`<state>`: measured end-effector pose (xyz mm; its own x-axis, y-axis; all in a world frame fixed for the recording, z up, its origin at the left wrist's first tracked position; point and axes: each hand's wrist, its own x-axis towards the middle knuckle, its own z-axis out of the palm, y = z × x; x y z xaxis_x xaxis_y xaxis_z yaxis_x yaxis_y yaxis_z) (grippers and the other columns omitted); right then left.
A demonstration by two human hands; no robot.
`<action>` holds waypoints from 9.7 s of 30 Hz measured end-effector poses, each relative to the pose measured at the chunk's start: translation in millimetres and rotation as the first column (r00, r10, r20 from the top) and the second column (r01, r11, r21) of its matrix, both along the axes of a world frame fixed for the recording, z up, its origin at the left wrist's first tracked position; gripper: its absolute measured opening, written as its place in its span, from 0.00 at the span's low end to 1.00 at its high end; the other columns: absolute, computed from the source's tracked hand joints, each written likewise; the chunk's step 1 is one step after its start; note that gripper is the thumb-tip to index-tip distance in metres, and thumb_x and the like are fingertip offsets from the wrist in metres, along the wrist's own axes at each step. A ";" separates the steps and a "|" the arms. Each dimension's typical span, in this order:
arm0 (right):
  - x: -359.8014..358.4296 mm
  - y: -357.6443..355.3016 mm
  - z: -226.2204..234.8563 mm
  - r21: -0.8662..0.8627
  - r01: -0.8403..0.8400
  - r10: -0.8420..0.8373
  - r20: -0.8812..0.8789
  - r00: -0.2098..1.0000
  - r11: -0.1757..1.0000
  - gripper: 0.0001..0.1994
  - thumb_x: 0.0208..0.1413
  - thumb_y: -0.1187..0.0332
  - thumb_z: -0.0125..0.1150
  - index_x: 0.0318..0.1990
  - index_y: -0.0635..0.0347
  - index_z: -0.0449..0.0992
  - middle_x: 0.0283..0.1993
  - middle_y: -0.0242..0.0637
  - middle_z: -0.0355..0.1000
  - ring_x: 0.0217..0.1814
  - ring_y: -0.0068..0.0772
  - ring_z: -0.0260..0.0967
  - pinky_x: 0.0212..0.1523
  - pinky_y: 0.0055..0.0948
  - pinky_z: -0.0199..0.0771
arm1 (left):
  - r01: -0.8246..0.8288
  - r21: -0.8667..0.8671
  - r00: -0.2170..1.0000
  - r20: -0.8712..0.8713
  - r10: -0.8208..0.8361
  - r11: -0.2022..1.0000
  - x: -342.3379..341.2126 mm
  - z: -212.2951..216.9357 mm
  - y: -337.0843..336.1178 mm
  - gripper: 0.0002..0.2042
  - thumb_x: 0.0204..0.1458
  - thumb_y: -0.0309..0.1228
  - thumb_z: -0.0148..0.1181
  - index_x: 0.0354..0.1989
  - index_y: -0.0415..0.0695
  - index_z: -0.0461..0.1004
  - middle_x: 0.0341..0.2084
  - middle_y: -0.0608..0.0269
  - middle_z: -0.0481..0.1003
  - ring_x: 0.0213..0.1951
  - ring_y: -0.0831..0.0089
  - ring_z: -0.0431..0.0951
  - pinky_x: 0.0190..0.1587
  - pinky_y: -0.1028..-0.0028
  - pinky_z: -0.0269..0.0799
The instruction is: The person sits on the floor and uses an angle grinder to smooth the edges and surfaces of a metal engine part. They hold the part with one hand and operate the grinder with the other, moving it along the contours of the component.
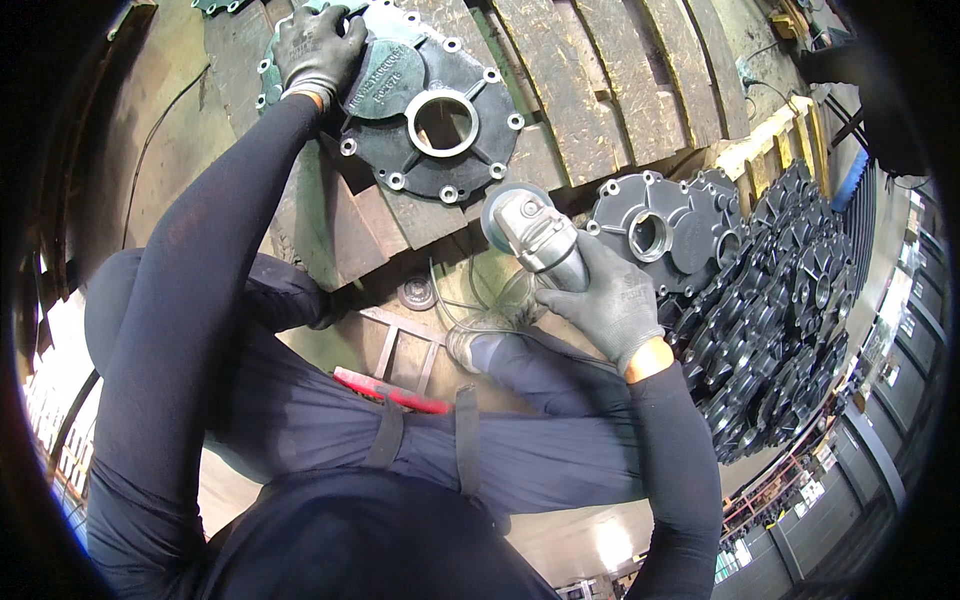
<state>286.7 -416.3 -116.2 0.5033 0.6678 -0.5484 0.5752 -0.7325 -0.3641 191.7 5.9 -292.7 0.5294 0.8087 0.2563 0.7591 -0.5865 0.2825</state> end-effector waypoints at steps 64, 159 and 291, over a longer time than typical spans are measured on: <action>-23.4 32.0 -20.8 0.047 -0.220 0.219 0.031 0.975 0.974 0.36 0.51 0.50 0.84 0.64 0.54 0.77 0.48 0.51 0.85 0.50 0.61 0.85 0.50 0.53 0.85 | 0.020 -0.045 1.000 -0.019 -0.021 0.999 0.7 -5.0 1.0 0.20 0.59 0.49 0.63 0.52 0.53 0.89 0.58 0.47 0.81 0.66 0.48 0.75 0.71 0.47 0.64; 8.0 58.1 114.8 0.474 0.873 -0.307 -0.820 0.484 0.112 0.31 0.69 0.42 0.71 0.59 0.63 0.77 0.44 0.43 0.83 0.42 0.30 0.85 0.39 0.28 0.91 | 0.194 -0.315 0.810 -0.483 -0.333 0.929 -151.0 -22.2 -178.2 0.32 0.70 0.33 0.45 0.82 0.34 0.60 0.84 0.41 0.57 0.87 0.46 0.51 0.84 0.47 0.47; -6.9 93.4 95.9 0.423 0.878 -0.443 -0.758 0.479 0.226 0.28 0.69 0.52 0.75 0.63 0.66 0.75 0.48 0.44 0.82 0.41 0.34 0.87 0.35 0.29 0.87 | 0.327 -0.581 0.859 -0.147 -0.491 0.745 3.3 92.5 -1.9 0.24 0.73 0.48 0.56 0.71 0.50 0.79 0.60 0.39 0.83 0.62 0.44 0.84 0.67 0.54 0.78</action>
<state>279.9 -322.9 -20.3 0.8358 0.4040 -0.3718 -0.3615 -0.1048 -0.9265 195.0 4.0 -200.2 0.8199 0.4582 -0.3431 0.5719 -0.6825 0.4551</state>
